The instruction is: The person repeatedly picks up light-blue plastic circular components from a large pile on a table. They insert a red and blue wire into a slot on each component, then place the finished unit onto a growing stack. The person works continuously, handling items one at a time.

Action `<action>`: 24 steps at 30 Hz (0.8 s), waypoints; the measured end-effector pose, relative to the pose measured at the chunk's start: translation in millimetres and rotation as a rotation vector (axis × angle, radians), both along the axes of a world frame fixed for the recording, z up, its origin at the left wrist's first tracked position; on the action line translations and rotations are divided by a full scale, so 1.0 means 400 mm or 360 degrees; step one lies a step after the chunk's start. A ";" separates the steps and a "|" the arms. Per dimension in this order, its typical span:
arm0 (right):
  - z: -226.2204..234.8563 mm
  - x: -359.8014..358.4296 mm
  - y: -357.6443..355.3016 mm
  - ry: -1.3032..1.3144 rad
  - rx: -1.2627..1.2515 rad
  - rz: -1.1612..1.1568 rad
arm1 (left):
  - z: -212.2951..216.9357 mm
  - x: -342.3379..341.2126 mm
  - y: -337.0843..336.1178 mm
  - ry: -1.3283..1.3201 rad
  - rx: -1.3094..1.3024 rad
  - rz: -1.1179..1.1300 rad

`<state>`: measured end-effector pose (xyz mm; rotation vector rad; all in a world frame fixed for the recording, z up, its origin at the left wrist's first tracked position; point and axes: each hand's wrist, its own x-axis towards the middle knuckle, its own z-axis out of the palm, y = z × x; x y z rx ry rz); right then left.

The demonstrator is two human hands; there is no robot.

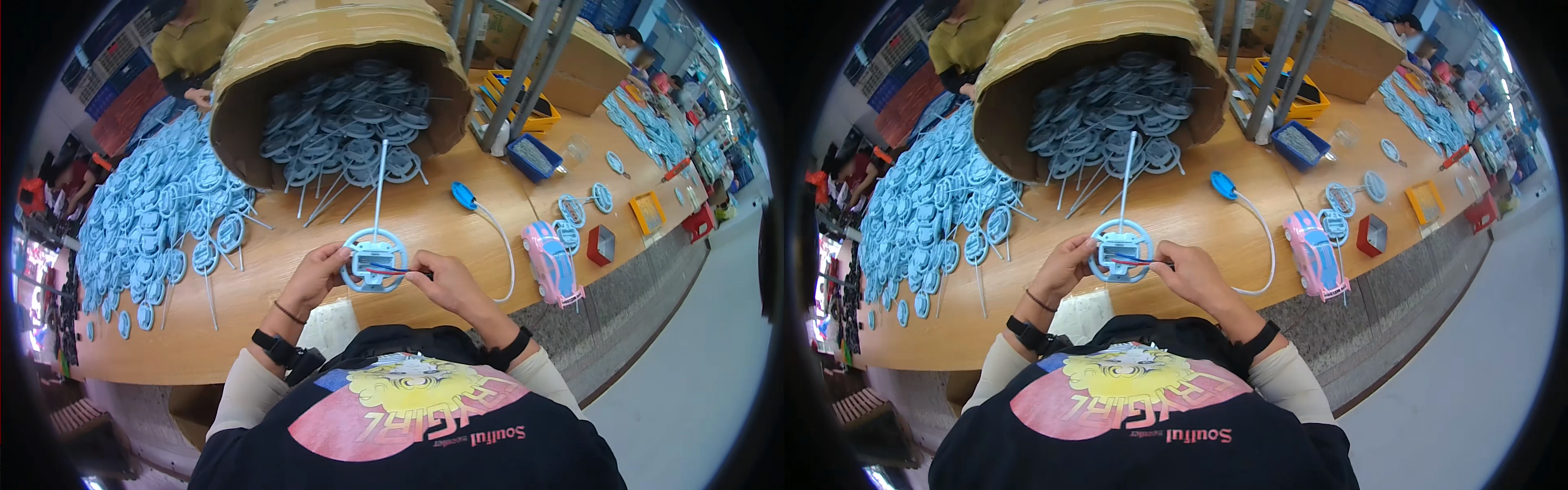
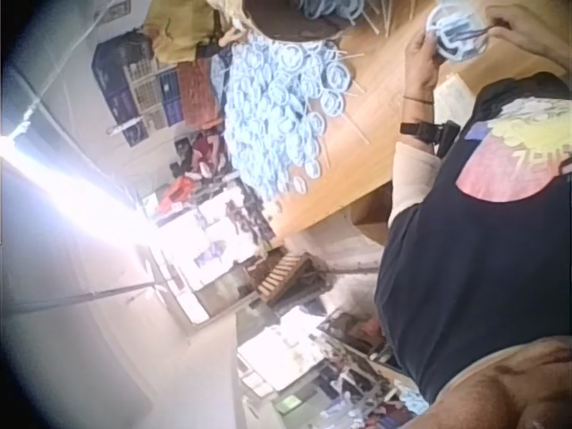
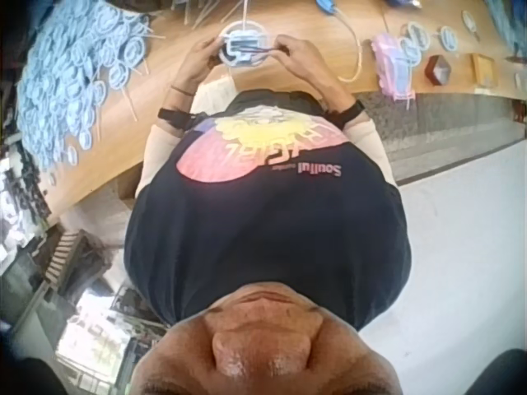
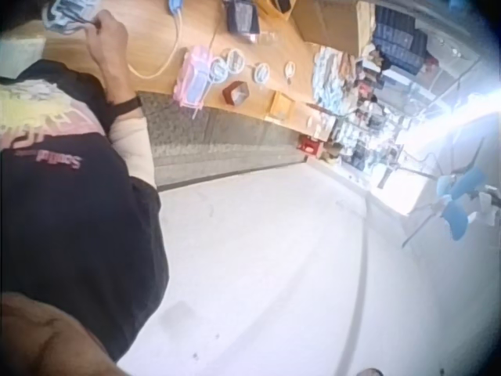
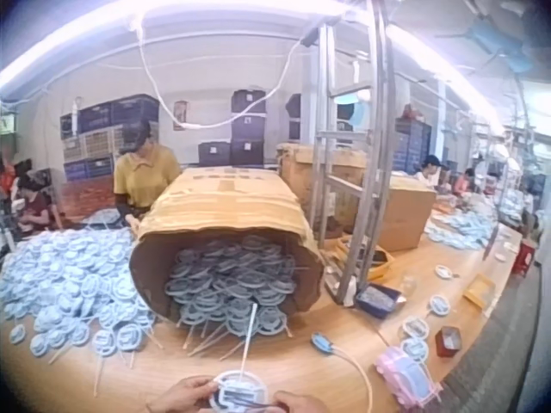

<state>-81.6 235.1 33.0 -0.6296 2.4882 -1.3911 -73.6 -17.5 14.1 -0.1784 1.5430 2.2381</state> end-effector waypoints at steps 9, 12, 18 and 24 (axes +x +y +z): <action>-0.033 -0.006 -0.025 -0.0062 -0.0102 0.0202 | -0.034 0.040 0.004 -0.0100 0.0331 0.0012; -0.035 -0.007 -0.040 -0.0013 -0.0028 0.0257 | -0.062 0.053 0.003 -0.0159 0.0488 0.0069; -0.063 -0.004 -0.093 -0.0057 0.0009 0.0373 | -0.100 0.097 -0.047 -0.0139 0.0370 0.0171; -0.083 -0.023 -0.104 -0.0108 0.0139 0.0406 | -0.174 0.192 -0.370 -0.0044 -0.0013 0.0574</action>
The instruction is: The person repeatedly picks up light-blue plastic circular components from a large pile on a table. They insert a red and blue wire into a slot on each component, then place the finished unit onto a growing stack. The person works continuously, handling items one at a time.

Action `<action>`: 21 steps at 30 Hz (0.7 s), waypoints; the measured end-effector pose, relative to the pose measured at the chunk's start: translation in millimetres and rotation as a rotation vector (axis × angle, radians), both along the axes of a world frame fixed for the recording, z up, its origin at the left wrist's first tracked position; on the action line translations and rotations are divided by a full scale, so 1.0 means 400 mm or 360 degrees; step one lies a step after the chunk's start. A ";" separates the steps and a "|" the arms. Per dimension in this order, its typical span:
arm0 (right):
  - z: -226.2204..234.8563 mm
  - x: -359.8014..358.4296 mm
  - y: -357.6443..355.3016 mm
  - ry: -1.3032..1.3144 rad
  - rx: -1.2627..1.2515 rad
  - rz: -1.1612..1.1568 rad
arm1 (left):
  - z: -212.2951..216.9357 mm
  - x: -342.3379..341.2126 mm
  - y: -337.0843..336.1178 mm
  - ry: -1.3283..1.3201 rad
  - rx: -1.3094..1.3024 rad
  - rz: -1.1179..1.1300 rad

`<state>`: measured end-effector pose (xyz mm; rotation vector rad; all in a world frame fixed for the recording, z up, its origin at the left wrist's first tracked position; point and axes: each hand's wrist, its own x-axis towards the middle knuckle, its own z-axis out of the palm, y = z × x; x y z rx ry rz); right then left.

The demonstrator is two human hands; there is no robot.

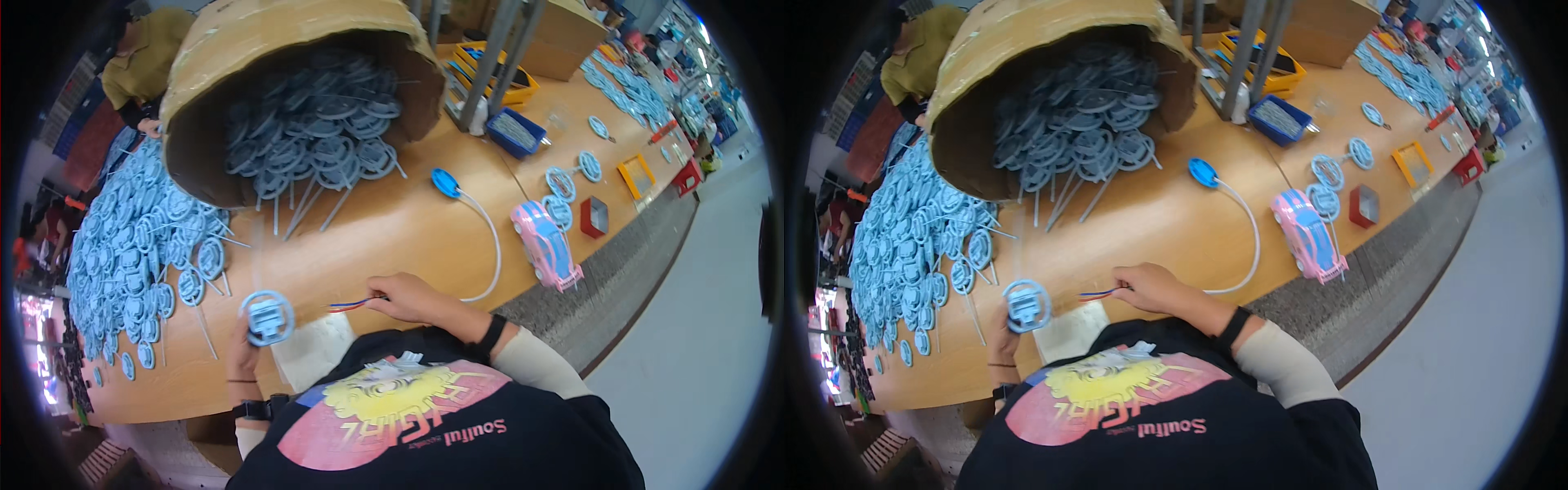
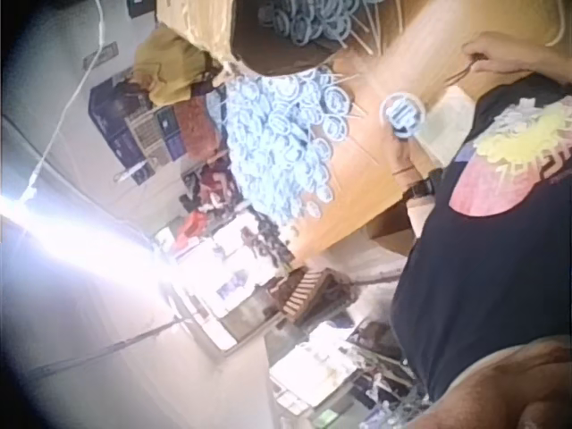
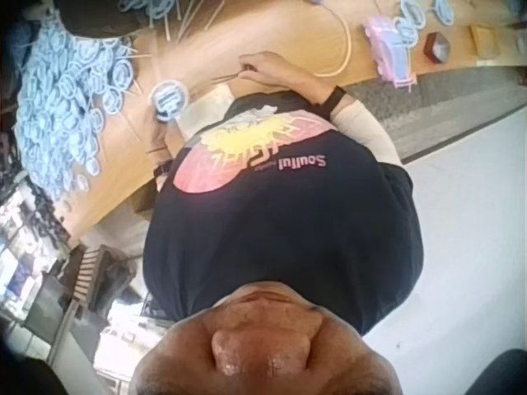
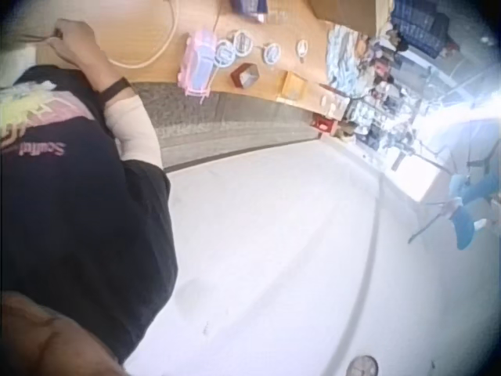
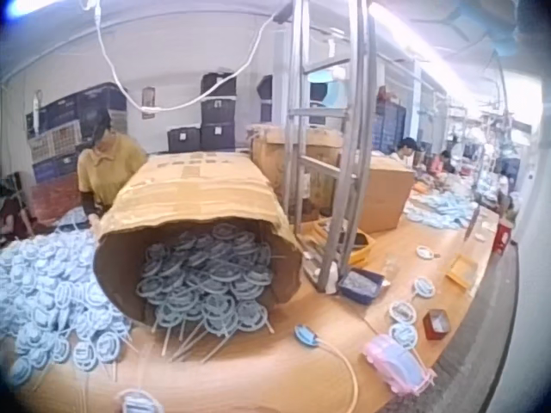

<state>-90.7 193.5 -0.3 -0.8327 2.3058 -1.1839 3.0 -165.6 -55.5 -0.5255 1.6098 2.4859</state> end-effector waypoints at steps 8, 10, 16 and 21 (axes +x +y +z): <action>-0.018 -0.029 0.010 -0.0104 -0.0052 -0.0175 | 0.218 -0.181 -0.340 0.0613 -0.0527 0.0930; -0.018 -0.039 0.011 -0.0115 -0.0060 -0.0193 | 0.279 -0.304 -0.231 0.0868 -0.0768 0.0754; -0.016 -0.048 0.041 -0.0248 -0.0019 -0.0347 | 0.196 -0.567 0.145 0.0307 -0.2268 -0.0293; -0.030 -0.058 0.045 -0.0262 -0.0001 -0.0364 | -0.049 -0.595 0.285 0.0156 -0.3088 0.0011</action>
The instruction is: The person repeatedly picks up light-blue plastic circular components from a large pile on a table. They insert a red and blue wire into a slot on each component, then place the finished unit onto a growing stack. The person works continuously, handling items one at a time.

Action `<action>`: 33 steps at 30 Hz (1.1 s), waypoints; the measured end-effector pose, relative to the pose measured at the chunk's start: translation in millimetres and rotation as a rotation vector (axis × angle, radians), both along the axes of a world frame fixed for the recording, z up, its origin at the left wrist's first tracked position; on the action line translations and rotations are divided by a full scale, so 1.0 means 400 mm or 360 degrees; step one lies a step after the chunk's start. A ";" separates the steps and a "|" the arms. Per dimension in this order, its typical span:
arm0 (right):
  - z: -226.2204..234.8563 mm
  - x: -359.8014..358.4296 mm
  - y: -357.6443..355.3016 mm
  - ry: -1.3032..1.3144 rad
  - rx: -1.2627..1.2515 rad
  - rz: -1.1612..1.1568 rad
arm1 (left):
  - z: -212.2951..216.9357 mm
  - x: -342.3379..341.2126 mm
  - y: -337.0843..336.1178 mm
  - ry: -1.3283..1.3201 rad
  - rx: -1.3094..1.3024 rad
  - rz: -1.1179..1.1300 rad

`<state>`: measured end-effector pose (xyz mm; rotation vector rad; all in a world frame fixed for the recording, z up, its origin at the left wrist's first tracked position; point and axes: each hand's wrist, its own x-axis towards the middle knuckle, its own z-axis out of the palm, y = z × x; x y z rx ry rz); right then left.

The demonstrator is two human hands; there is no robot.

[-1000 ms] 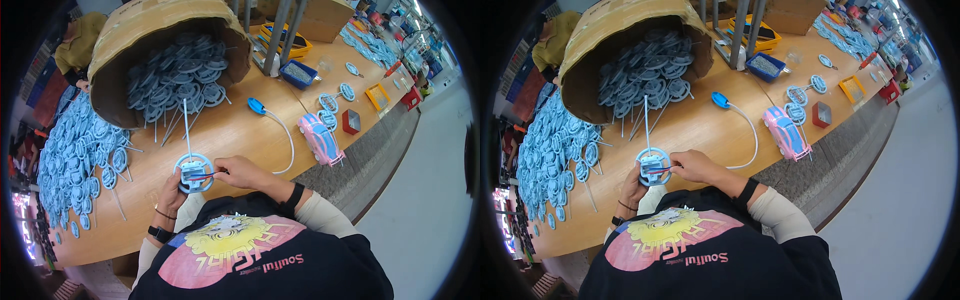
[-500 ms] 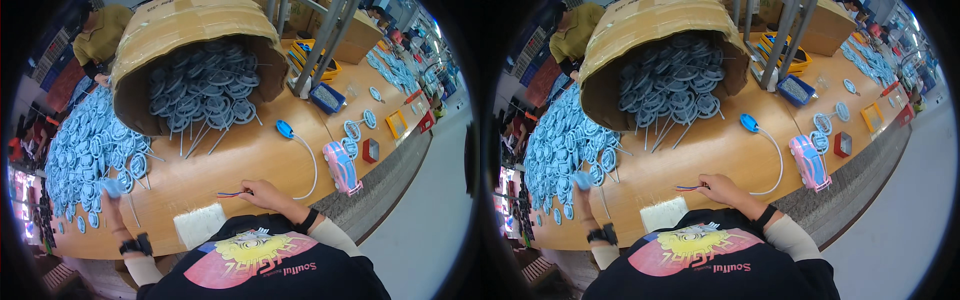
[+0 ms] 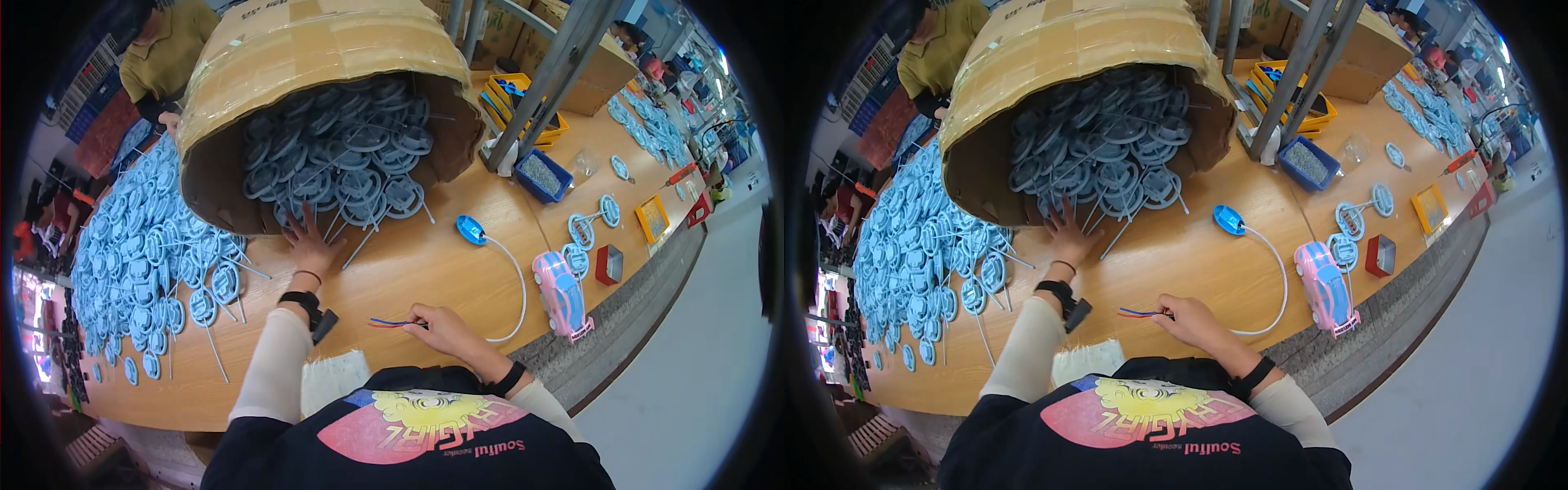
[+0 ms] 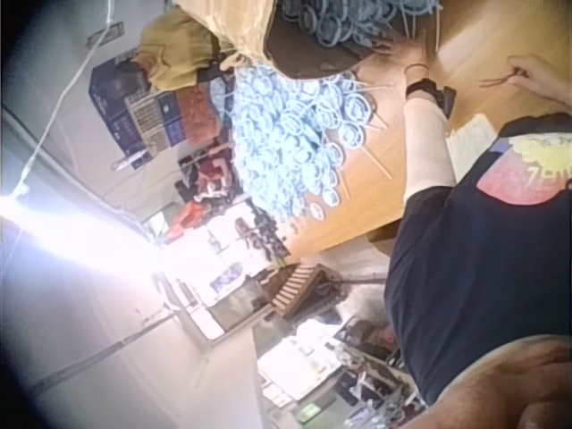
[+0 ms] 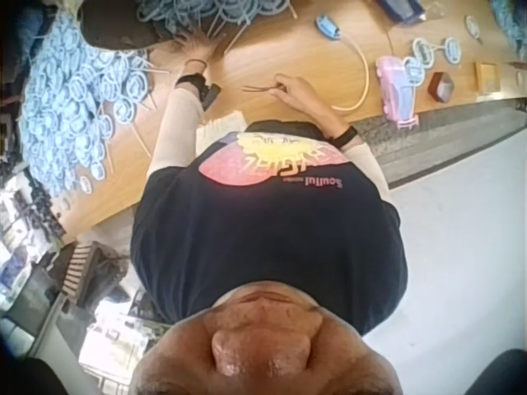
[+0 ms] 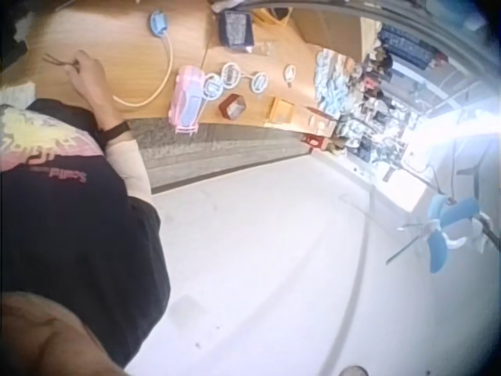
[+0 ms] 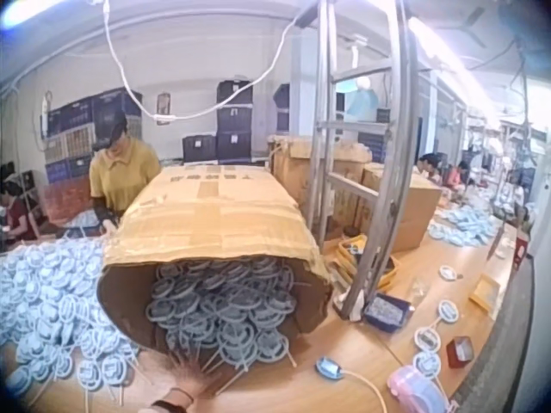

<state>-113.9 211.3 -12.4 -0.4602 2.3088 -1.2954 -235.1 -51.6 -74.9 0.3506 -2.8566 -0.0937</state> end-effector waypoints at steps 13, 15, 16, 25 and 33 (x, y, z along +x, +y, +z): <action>0.019 -0.007 0.001 0.0113 -0.0150 0.0081 | -0.014 0.204 0.013 -0.0135 0.0578 -0.0603; 0.020 -0.002 0.000 0.0141 -0.0139 0.0095 | -0.020 0.294 0.035 -0.0212 0.0686 -0.0502; 0.019 0.001 0.001 0.0151 -0.0129 0.0106 | -0.018 0.331 0.044 -0.0232 0.0748 -0.0558; 0.017 0.011 0.011 0.0197 -0.0141 0.0073 | 0.197 0.267 -0.034 -0.0497 0.0835 -0.0619; 0.038 0.033 0.047 0.0189 -0.0158 -0.0029 | 0.082 0.260 -0.174 -0.1002 0.0046 -0.0846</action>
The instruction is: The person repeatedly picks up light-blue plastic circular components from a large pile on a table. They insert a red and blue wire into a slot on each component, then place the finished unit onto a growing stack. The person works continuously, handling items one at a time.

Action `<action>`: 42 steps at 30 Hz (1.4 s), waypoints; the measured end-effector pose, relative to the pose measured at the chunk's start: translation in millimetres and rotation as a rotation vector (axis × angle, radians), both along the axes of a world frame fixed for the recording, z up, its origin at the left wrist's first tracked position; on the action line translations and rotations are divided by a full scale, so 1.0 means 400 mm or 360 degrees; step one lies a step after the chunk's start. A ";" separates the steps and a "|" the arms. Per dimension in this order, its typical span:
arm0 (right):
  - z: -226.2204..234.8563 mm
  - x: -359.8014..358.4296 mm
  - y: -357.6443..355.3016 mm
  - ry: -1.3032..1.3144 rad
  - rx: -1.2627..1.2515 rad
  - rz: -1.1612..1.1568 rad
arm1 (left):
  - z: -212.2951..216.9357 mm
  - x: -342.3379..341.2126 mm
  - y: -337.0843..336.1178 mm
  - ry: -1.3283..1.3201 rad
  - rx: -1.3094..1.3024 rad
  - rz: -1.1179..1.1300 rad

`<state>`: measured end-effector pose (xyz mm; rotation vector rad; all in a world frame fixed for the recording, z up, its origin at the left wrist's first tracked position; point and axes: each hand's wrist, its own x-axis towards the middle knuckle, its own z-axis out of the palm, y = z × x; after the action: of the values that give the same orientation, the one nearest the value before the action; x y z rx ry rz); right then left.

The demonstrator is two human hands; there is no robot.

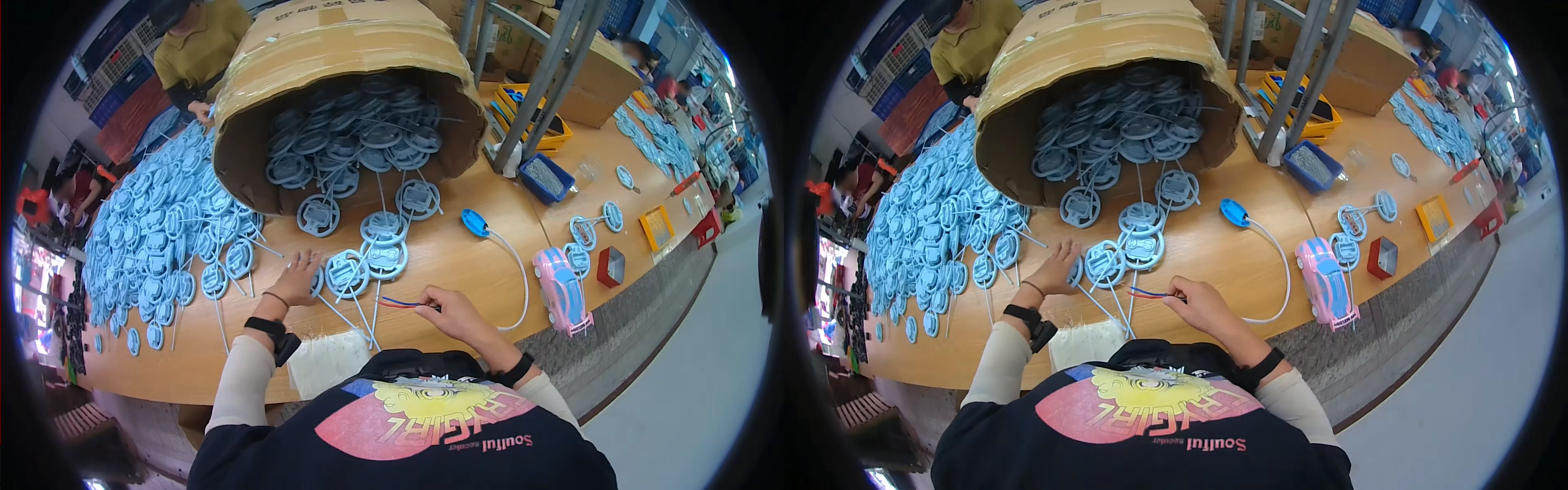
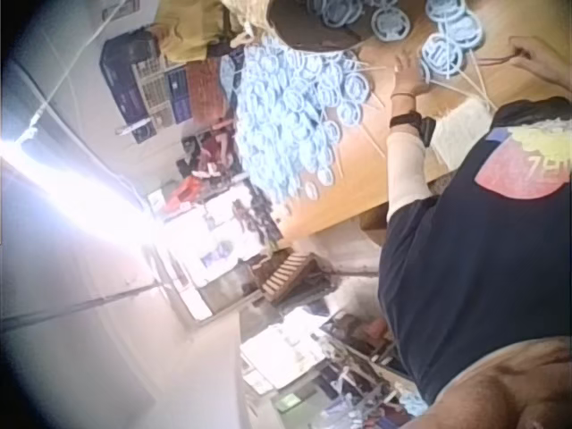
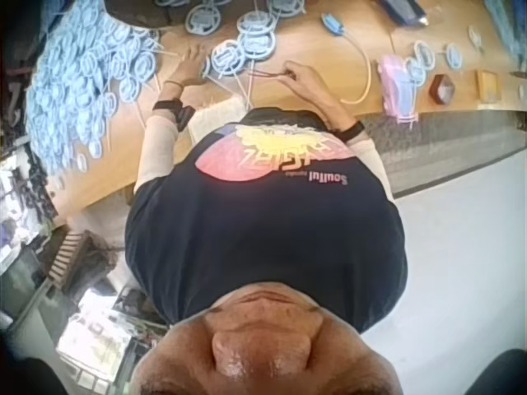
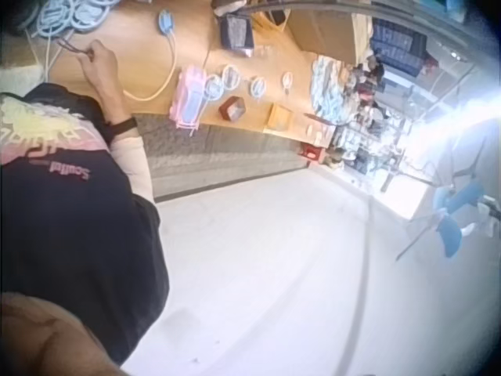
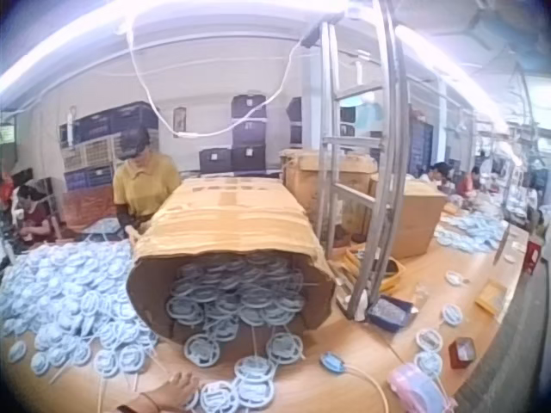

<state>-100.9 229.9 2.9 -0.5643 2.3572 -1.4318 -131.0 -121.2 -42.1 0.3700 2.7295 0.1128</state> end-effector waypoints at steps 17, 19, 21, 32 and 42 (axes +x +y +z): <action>-0.008 0.020 -0.010 -0.0008 0.0083 -0.0095 | 0.003 0.212 -0.116 0.0888 0.0894 0.0690; -0.001 0.018 -0.009 -0.0009 0.0102 -0.0161 | 0.043 0.229 -0.103 0.0688 0.1298 0.0972; 0.013 0.028 -0.021 -0.0037 0.0014 -0.0046 | 0.081 0.234 -0.070 0.0343 0.1755 0.1139; 0.078 0.065 -0.061 0.0202 0.0087 0.0098 | 0.144 0.229 0.234 -0.0386 0.2690 0.1365; 0.098 0.062 -0.046 0.0215 0.0049 0.0106 | 0.136 0.210 0.231 -0.0643 0.2765 0.1254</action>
<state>-75.9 211.6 42.1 -0.7460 2.4344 -1.3651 -46.9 -28.8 12.4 -0.3337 1.5033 2.3545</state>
